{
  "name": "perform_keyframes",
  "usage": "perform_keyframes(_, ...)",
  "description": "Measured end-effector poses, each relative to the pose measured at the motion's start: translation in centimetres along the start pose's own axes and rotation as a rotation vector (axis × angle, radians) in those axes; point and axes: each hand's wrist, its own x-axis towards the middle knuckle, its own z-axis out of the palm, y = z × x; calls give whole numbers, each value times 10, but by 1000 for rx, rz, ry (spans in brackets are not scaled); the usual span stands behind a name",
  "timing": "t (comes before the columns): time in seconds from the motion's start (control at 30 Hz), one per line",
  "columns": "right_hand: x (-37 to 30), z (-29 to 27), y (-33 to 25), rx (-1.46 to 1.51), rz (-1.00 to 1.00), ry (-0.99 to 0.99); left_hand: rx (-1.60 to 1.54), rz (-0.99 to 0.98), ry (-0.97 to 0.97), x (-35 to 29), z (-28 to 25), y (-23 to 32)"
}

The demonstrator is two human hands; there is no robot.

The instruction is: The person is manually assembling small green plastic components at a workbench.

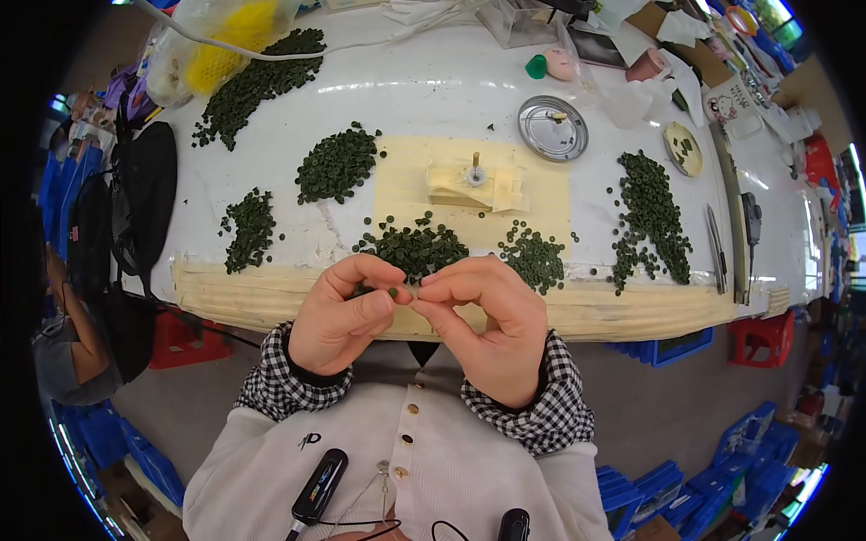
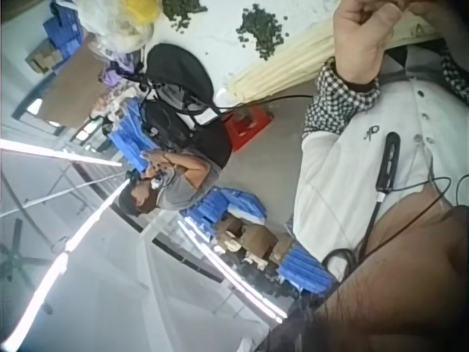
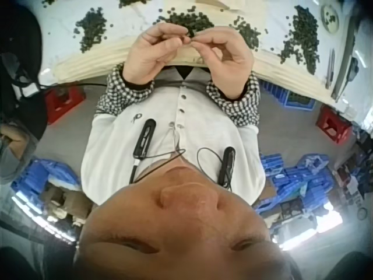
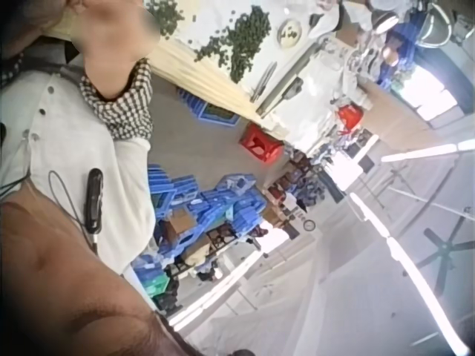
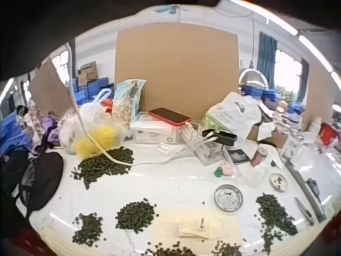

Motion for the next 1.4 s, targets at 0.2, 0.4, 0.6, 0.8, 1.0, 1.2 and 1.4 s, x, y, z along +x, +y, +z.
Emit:
perform_keyframes(0.2, 0, 10, 0, 128, 93, 17, 92, 15, 25, -2, -1, 2)
perform_keyframes(0.4, 3, 16, -4, 95, 50, 18, 43, -40, 25, -4, 1, 3)
perform_keyframes(0.6, 1, 18, 1, -182, -142, 61, -60, -75, 1, -3, 0, 0)
perform_keyframes(0.8, -2, 18, 2, -281, -256, 62, -184, -131, -16, -3, 1, -1)
perform_keyframes(1.0, 0, 18, -1, -486, -448, 17, -199, -188, 10, -2, 5, 3)
perform_keyframes(1.2, 1, -1, 5, -26, -144, -142, -50, -255, -158, -3, -3, 6)
perform_keyframes(1.4, -3, 6, 3, -205, -261, -20, 22, -143, -49, -1, 8, 2)
